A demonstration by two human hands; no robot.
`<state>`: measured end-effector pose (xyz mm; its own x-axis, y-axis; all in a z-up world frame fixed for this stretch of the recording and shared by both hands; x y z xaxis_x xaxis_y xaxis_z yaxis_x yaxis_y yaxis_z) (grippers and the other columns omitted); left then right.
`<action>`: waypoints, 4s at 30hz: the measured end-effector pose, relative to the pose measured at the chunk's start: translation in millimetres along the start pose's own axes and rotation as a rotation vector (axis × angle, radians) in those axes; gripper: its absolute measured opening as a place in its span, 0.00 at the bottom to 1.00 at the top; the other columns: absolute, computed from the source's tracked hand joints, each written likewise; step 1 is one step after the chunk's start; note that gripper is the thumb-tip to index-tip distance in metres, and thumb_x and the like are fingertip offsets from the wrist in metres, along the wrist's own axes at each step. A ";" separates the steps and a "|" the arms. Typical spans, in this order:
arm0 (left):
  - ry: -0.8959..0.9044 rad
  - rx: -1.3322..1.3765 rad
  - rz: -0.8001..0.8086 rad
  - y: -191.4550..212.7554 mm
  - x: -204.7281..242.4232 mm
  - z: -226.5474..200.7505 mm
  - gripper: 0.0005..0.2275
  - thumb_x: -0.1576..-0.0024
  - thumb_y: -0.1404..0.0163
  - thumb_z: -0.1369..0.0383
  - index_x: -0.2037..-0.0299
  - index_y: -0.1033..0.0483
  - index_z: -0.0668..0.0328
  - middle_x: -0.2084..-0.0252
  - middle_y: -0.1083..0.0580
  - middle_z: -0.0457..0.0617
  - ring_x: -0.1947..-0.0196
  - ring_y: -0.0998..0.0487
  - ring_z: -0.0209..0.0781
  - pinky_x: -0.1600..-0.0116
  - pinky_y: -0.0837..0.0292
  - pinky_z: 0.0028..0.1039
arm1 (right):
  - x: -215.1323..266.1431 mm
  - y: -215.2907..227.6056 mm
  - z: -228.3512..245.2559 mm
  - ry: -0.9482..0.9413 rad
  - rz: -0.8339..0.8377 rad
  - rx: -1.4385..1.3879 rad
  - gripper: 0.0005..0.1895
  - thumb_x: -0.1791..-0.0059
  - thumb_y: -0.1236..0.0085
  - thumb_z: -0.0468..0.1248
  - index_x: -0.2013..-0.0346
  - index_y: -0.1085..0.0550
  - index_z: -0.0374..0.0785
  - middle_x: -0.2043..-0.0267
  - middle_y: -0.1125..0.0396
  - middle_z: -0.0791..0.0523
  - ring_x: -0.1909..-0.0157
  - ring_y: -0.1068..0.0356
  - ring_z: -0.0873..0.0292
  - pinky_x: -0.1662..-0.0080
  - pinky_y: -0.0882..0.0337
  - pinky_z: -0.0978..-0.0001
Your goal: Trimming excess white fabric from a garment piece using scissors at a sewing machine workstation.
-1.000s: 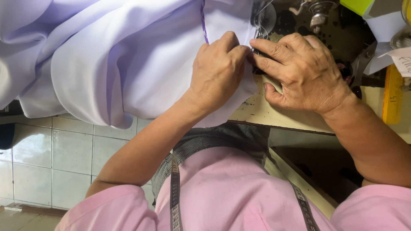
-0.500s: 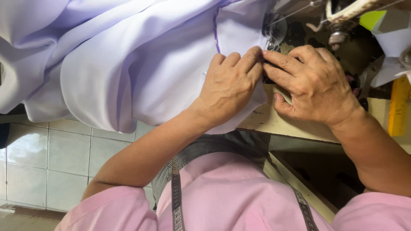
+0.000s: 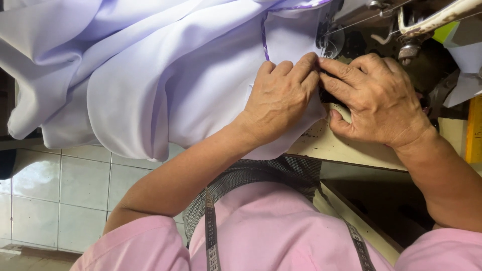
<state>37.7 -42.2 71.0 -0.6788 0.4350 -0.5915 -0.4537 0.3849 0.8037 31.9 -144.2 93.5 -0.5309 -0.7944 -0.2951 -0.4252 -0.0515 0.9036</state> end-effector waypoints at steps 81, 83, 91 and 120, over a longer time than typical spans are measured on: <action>0.357 0.364 0.497 -24.4 -0.6 13.9 0.09 0.40 0.57 0.66 0.67 0.24 0.53 0.70 0.33 0.51 0.80 0.28 0.66 0.79 0.36 0.54 | 11.3 4.9 6.1 0.036 -0.064 -0.086 0.27 0.61 0.44 0.59 0.54 0.19 0.51 0.38 0.27 0.65 0.47 0.32 0.58 0.56 0.28 0.66; 0.377 0.299 0.495 -24.4 3.4 11.1 0.06 0.39 0.56 0.66 0.66 0.27 0.53 0.68 0.33 0.51 0.82 0.28 0.66 0.80 0.35 0.55 | 9.3 7.5 7.1 0.039 -0.067 -0.097 0.26 0.62 0.44 0.56 0.55 0.20 0.49 0.39 0.27 0.65 0.47 0.31 0.57 0.57 0.28 0.66; 0.244 0.136 0.289 -20.8 10.5 -2.2 0.05 0.41 0.49 0.68 0.60 0.27 0.58 0.67 0.34 0.48 0.84 0.31 0.54 0.82 0.34 0.43 | 8.9 11.1 8.4 0.053 -0.072 -0.072 0.27 0.62 0.44 0.56 0.53 0.19 0.49 0.39 0.26 0.66 0.49 0.31 0.59 0.57 0.30 0.67; 0.087 -0.046 0.105 -10.0 2.2 -8.0 0.06 0.41 0.54 0.77 0.66 0.25 0.55 0.57 0.34 0.47 0.88 0.37 0.39 0.79 0.47 0.33 | 9.2 -1.5 6.2 0.011 -0.016 0.031 0.29 0.60 0.47 0.61 0.52 0.19 0.51 0.38 0.25 0.67 0.50 0.30 0.61 0.52 0.29 0.69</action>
<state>36.1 -51.6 62.2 -0.7708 0.3980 -0.4975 -0.4021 0.3018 0.8644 23.0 -147.7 87.5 -0.5158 -0.8002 -0.3060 -0.4564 -0.0457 0.8886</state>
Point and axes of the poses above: each hand's wrist, its own x-axis away from the middle knuckle, its own y-axis out of the back of the hand, z = x × y, the point moved 9 cm from there along -x, towards the middle knuckle
